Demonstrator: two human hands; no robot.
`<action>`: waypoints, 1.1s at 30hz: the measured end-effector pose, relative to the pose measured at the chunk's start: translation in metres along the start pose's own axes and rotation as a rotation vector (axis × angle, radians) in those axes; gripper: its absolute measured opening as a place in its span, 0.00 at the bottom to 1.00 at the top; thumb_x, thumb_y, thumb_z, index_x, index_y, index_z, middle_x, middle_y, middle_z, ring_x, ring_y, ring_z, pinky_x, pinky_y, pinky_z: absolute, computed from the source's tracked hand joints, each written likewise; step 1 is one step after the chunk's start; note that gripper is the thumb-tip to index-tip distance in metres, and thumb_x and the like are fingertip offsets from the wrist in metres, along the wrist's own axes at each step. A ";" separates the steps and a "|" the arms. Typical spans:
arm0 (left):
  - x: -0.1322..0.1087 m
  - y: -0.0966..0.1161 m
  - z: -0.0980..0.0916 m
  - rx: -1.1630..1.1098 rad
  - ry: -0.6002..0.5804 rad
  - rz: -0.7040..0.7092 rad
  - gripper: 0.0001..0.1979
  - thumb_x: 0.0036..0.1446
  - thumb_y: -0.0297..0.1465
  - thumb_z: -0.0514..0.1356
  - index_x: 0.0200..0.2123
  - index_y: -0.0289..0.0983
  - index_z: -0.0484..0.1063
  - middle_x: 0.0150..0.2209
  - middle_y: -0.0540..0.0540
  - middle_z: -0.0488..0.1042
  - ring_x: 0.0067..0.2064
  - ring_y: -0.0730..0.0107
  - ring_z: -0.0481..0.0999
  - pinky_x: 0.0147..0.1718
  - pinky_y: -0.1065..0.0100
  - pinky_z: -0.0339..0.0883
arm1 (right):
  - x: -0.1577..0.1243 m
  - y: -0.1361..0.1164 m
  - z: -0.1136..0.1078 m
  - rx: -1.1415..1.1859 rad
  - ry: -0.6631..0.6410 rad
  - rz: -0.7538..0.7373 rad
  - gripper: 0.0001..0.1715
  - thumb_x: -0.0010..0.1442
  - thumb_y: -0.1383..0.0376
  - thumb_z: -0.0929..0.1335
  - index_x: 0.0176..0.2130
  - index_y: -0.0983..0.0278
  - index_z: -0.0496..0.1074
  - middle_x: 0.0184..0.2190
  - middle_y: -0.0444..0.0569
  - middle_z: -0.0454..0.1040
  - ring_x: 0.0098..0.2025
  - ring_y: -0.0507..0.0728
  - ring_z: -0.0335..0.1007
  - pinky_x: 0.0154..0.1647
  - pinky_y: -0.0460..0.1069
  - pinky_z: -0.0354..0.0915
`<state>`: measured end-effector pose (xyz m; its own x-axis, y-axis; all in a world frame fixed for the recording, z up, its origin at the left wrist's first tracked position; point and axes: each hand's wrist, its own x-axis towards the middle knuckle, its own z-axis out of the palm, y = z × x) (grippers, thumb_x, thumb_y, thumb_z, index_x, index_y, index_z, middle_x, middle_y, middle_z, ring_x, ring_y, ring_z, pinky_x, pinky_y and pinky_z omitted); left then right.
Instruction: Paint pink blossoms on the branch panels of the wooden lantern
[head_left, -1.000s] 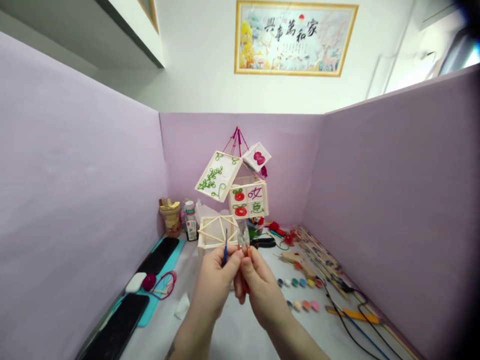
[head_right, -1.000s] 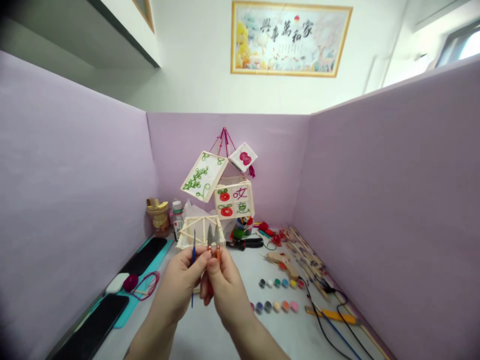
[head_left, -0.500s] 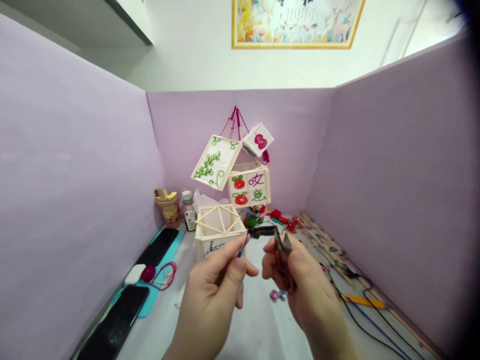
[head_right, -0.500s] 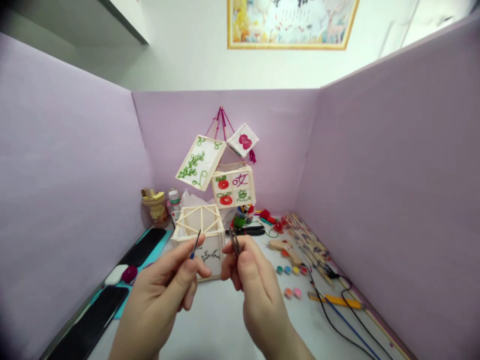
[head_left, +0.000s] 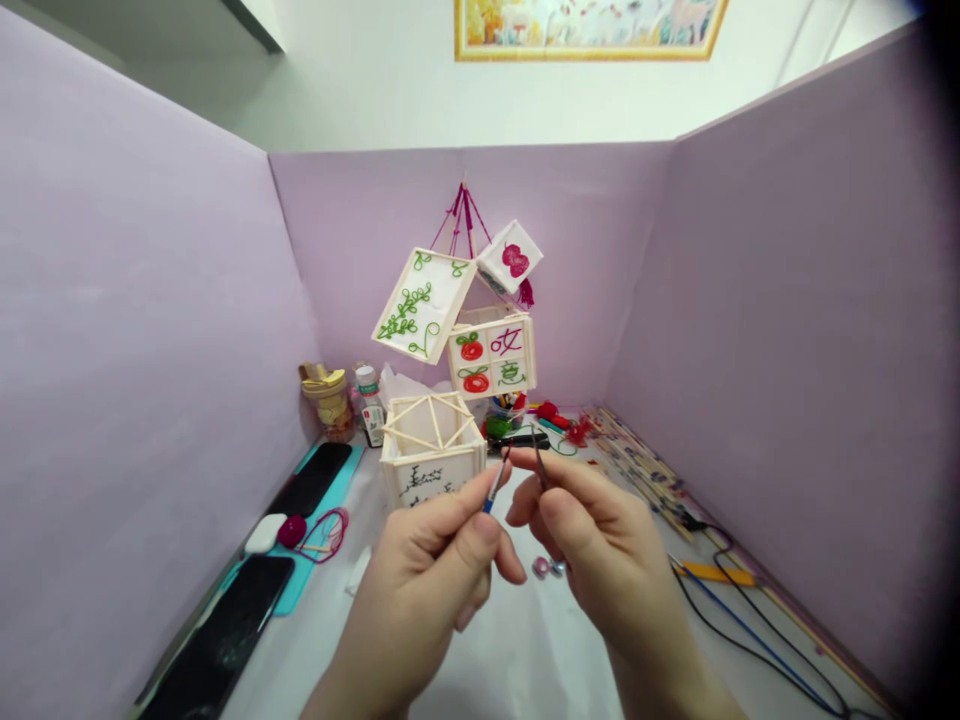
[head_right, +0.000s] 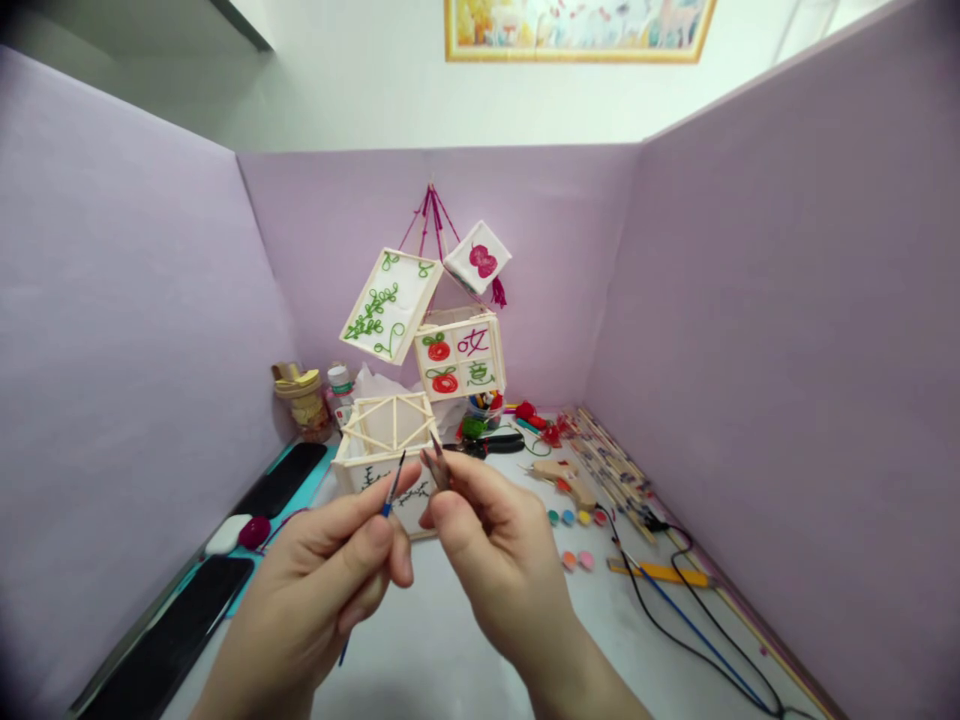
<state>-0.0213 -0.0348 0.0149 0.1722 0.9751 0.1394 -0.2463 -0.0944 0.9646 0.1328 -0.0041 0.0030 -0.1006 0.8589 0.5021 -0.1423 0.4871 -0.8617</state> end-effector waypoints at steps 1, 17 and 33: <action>0.001 -0.001 0.000 0.019 0.010 0.009 0.20 0.60 0.42 0.63 0.55 0.45 0.76 0.26 0.47 0.75 0.17 0.86 0.54 0.16 0.77 0.52 | 0.000 -0.002 0.001 0.011 0.001 -0.002 0.18 0.63 0.53 0.68 0.48 0.59 0.76 0.27 0.45 0.74 0.21 0.48 0.60 0.18 0.43 0.59; -0.003 0.008 0.010 0.490 0.320 0.370 0.13 0.57 0.33 0.67 0.46 0.52 0.81 0.21 0.52 0.75 0.20 0.75 0.71 0.21 0.74 0.69 | -0.001 -0.015 -0.005 -0.359 0.098 -0.150 0.11 0.61 0.60 0.68 0.33 0.60 0.80 0.22 0.44 0.74 0.22 0.50 0.66 0.18 0.43 0.60; -0.007 0.008 0.013 0.537 0.296 0.485 0.17 0.57 0.25 0.66 0.45 0.54 0.81 0.28 0.52 0.81 0.21 0.77 0.69 0.24 0.75 0.70 | -0.002 -0.013 -0.009 -0.339 0.039 -0.181 0.13 0.63 0.57 0.68 0.35 0.60 0.81 0.22 0.44 0.75 0.23 0.51 0.69 0.20 0.44 0.64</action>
<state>-0.0126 -0.0453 0.0246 -0.1168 0.8059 0.5804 0.2789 -0.5343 0.7980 0.1442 -0.0108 0.0127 -0.0648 0.7566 0.6506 0.1799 0.6502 -0.7382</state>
